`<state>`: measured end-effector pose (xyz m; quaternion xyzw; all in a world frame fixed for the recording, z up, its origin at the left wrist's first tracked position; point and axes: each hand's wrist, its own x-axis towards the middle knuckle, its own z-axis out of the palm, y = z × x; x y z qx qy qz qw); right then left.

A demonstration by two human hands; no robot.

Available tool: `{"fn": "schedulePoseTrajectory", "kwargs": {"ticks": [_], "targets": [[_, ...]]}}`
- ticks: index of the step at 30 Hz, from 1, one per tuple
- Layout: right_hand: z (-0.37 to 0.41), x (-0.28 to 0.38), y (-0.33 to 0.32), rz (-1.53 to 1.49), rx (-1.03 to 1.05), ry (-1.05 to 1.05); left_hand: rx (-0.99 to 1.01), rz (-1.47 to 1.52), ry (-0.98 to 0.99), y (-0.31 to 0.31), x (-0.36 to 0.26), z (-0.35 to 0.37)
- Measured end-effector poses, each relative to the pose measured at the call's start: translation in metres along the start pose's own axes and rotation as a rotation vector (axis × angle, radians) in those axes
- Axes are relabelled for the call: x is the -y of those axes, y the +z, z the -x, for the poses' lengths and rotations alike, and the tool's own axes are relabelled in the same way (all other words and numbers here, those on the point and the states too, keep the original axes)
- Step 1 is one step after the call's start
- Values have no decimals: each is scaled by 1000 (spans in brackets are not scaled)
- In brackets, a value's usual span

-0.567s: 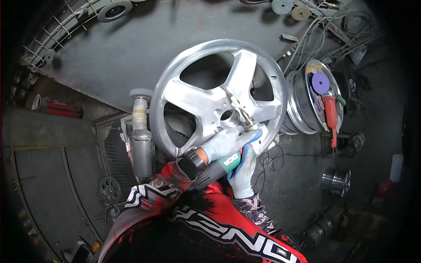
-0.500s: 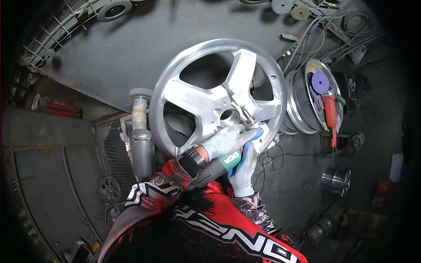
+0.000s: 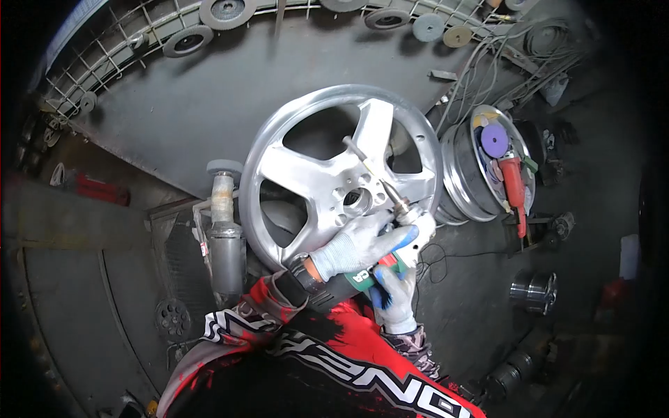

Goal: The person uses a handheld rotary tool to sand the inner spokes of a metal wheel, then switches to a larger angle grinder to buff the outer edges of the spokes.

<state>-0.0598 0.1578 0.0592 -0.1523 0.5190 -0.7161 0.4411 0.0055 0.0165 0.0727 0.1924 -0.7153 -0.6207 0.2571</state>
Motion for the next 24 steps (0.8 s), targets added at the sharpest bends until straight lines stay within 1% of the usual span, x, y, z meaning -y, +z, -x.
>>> {"fn": "schedulePoseTrajectory", "kwargs": {"ticks": [2, 3, 4, 6, 7, 8, 10, 11, 12, 14, 15, 16, 18, 19, 21, 22, 24], "targets": [[1, 14, -5, 109, 0, -158, -13, 36, 122, 8, -15, -7], [-1, 18, -13, 58, 19, -175, 9, -37, 135, 11, -19, -10], [-1, 25, -14, 69, 19, -255, 30, -28, 125, 12, -31, -11], [0, 42, -14, 124, 27, -369, 119, 82, 99, 13, -50, -10], [0, 50, -14, 182, 19, -413, 204, 170, 78, 15, -48, -10], [-1, 55, -15, 254, -3, -480, 201, 170, 85, 19, -44, -6], [-2, 73, -21, 498, -55, -519, 134, 264, 271, 27, -31, 6], [-4, 77, -17, 421, -76, -569, 339, 423, 179, 26, -26, 4], [-4, 85, -15, 429, -115, -576, 360, 610, 83, 32, -26, 12], [-5, 97, -18, 377, -93, -582, 371, 349, 118, 33, -22, 26], [-5, 101, -16, 342, -120, -573, 406, 265, 61, 39, -16, 31], [-1, 107, -13, 338, -131, -538, 341, 107, -28, 47, -15, 40], [-2, 109, -25, 391, -70, -525, 372, 107, -78, 52, -22, 33], [-5, 110, -36, 396, -56, -519, 356, 111, -80, 54, -20, 31], [-16, 114, -58, 501, 279, -556, 321, 176, -7, 61, -14, 27], [-22, 122, -65, 500, 291, -547, 308, 177, -13, 74, -1, 23], [-36, 139, -75, 585, 439, -379, 322, 199, 126, 107, 26, 4]]}}
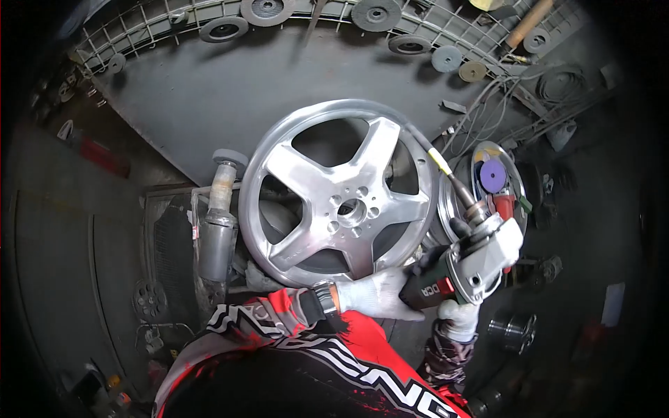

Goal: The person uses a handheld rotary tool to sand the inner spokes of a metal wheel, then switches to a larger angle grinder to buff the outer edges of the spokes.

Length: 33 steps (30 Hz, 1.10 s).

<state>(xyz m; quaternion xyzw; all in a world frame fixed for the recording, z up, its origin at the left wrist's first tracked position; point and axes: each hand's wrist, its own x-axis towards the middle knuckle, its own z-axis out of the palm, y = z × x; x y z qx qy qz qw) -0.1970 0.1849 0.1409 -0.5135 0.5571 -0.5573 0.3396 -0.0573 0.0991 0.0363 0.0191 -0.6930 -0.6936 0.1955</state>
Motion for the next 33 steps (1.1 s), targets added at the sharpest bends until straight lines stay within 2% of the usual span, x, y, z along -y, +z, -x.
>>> {"fn": "schedulePoseTrajectory", "kwargs": {"ticks": [1, 4, 5, 6, 8, 10, 11, 12, 13, 14, 15, 16, 18, 19, 20, 22, 23, 25, 26, 29, 31, 33], "targets": [[-7, 9, -11, 115, 36, -1, -14, -3, -1, 3, -4, -11], [-30, 43, -38, 770, 101, -192, -321, -92, 287, 8, -41, -44], [-38, 54, -45, 985, 125, -269, -283, -16, 149, 7, -55, -60], [-44, 60, -50, 1162, 148, -340, -302, -18, 150, 0, -58, -70], [-54, 61, -60, 1332, 199, -406, -276, -211, 216, -12, -58, -85], [-65, 44, -76, 1080, 204, -300, -280, -161, 175, -18, -49, -82], [-69, 41, -76, 998, 214, -363, -203, -72, 93, -24, -45, -69], [-75, 34, -74, 1071, 236, -682, -125, 18, 11, -29, -43, -55], [-79, 29, -73, 1121, 347, -703, -118, 112, -144, -32, -45, -39], [-81, 24, -73, 1174, 451, -724, -153, 272, -178, -29, -29, -25], [-82, 17, -69, 973, 569, -289, -203, 384, -208, -28, -28, -8], [-82, 4, -67, 827, 645, -256, -256, 497, -235, -27, -29, 6], [-80, -25, -57, 628, 639, -328, -325, 534, -204, -17, -28, 18], [-77, -28, -49, 491, 647, -229, -370, 583, -167, -16, -33, 20], [-78, -21, -39, 486, 624, -249, -377, 581, -182, -16, -38, 18], [-71, -28, -29, 394, 608, -94, -431, 588, -162, -17, -51, 9], [-72, -31, -25, 392, 593, -85, -417, 591, -173, -20, -53, 7], [-78, -35, -17, 578, 614, -403, -329, 513, -250, -31, -54, 2], [-78, -34, -13, 591, 603, -391, -284, 478, -282, -37, -54, 0], [-79, -32, 6, 436, 516, -140, -180, 552, -234, -62, -51, -4], [-76, -39, 11, 530, 530, -95, -133, 613, -196, -77, -49, -5], [-75, -39, 15, 589, 543, -62, -42, 615, -257, -91, -49, -3]]}}
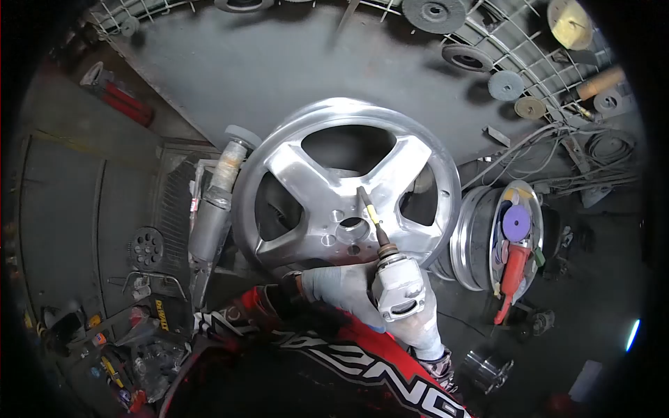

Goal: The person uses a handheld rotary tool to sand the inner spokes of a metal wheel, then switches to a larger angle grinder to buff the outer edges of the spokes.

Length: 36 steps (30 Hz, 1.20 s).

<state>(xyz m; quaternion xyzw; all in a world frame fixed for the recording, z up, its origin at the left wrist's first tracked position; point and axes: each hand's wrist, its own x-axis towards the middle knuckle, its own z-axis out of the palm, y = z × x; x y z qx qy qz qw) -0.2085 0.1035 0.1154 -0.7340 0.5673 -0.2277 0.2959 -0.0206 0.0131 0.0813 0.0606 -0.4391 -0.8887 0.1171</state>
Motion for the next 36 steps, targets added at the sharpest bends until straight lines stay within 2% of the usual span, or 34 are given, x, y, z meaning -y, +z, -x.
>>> {"fn": "schedulePoseTrajectory", "kwargs": {"ticks": [4, 6, 7, 9, 10, 14, 16, 19, 20, 24, 26, 29, 31, 33, 34, 35, 36], "targets": [[-19, 22, 1, 207, 30, -14, 121, 75, 94, -26, -2, -6], [-19, 21, 6, 141, -17, 60, 183, 183, -27, -31, -8, -7], [-18, 21, 8, 151, -6, 74, 193, 200, -22, -34, -6, -7], [-20, 20, 12, 182, 12, 143, 194, 163, 26, -41, -6, -5], [-22, 22, 14, 98, -14, 208, 192, 139, 47, -46, -5, -4], [-33, 31, 17, 157, 13, 235, 193, 84, 117, -59, 3, -3], [-33, 35, 18, -16, -11, 348, 174, 96, 192, -62, 12, -7], [-26, 26, 17, 93, 11, 260, 163, 108, 146, -64, 15, -9], [-28, 31, 17, 6, -20, 395, 193, 59, 50, -68, 17, -11], [-24, 29, 14, 154, 59, 314, 190, 139, 111, -67, 18, -12], [-31, 39, 17, -38, 47, 447, 166, 160, 231, -66, 15, -8], [-39, 42, 21, -205, 91, 572, 151, 304, 176, -63, 12, 3], [-40, 45, 23, -215, 93, 577, 162, 331, 164, -64, 12, 12], [-55, 59, 23, -366, -4, 603, 176, 301, 94, -64, 5, 21], [-58, 55, 21, -249, 62, 505, 205, 327, 61, -64, 4, 23], [-57, 54, 20, -249, 65, 509, 206, 332, 60, -64, 5, 24], [-56, 52, 20, -279, 63, 533, 134, 230, 162, -63, 5, 25]]}}
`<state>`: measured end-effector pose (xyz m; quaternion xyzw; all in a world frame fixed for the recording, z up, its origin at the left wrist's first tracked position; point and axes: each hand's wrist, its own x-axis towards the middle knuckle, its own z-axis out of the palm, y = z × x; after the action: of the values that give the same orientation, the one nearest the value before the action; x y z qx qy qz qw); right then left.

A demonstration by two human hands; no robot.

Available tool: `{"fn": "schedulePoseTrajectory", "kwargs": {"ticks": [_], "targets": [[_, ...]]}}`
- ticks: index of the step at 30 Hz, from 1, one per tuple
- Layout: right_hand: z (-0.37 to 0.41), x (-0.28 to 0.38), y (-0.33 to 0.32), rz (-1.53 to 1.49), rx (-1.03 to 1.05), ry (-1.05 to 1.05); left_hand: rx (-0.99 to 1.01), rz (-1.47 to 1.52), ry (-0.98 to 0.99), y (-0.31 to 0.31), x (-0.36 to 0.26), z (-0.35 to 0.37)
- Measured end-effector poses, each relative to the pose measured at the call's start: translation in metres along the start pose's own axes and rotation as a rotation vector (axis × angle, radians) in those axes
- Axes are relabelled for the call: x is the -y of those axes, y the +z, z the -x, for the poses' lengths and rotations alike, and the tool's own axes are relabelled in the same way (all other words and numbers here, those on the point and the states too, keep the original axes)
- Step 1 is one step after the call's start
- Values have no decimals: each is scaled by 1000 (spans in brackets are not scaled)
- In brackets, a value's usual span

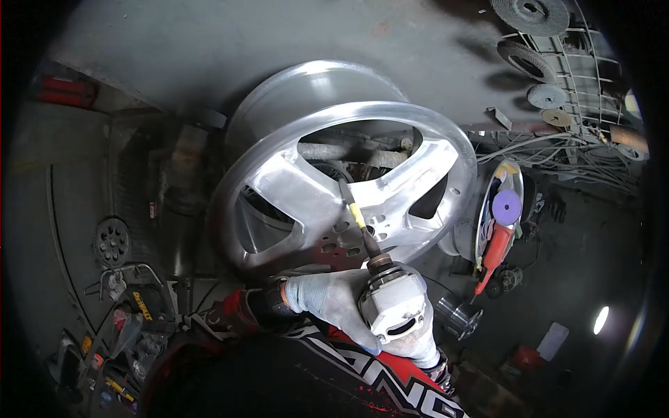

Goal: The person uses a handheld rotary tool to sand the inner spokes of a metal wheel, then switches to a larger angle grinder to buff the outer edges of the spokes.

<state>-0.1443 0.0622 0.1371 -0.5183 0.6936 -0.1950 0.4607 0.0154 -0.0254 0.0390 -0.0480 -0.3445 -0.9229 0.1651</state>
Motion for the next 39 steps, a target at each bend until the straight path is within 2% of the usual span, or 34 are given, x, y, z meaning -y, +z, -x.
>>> {"fn": "schedulePoseTrajectory", "kwargs": {"ticks": [1, 2, 4, 5, 6, 10, 13, 14, 15, 17, 18, 22, 24, 25, 27, 28, 31, 32, 35, 39], "targets": [[2, -3, -1, -30, 3, 24, -52, -112, 100, 1, 1, 0], [6, -12, -3, -72, 26, 62, -51, -106, 101, 0, 0, -3], [9, -7, -9, -83, 25, 88, 39, 34, -20, -4, -3, -15], [11, -4, -11, -97, 25, 113, 41, 39, -20, -5, -2, -19], [13, -10, -13, 65, 1, 78, 77, 50, -4, -7, 0, -25], [13, -12, -16, 263, -45, -24, 160, 82, -31, -12, -1, -34], [8, 1, -10, -105, -71, 189, 143, 91, -26, -11, 7, -30], [8, -11, -15, 166, 77, 81, 109, 102, -1, -9, 10, -26], [8, -13, -14, 160, 78, 84, 107, 104, -6, -8, 12, -23], [7, -15, -11, 97, 30, -52, 104, 187, -30, -5, 5, -18], [6, -15, -6, 50, -24, -25, 99, 116, -24, -5, -3, -13], [7, -15, -10, -8, 1, -49, 130, 141, -99, -6, 5, -14], [12, -12, -13, 10, 20, 160, 83, 81, -8, -5, 4, -24], [12, -12, -13, 13, 16, 159, 87, 80, -6, -7, 5, -28], [13, -12, -12, 48, -28, 125, 110, 25, 19, -11, 13, -32], [14, -18, -10, -123, -48, 115, 133, 54, 38, -12, 16, -29], [7, -14, -5, -32, 25, 45, 121, 77, 70, -11, 27, -21], [6, -19, -5, -59, 55, -2, 93, 133, -81, -9, 13, -11], [1, -11, 4, -105, -53, -16, 51, 94, -101, -8, 13, 0], [-3, -12, -6, 40, 72, -114, 23, 74, -128, -5, 10, 2]]}}
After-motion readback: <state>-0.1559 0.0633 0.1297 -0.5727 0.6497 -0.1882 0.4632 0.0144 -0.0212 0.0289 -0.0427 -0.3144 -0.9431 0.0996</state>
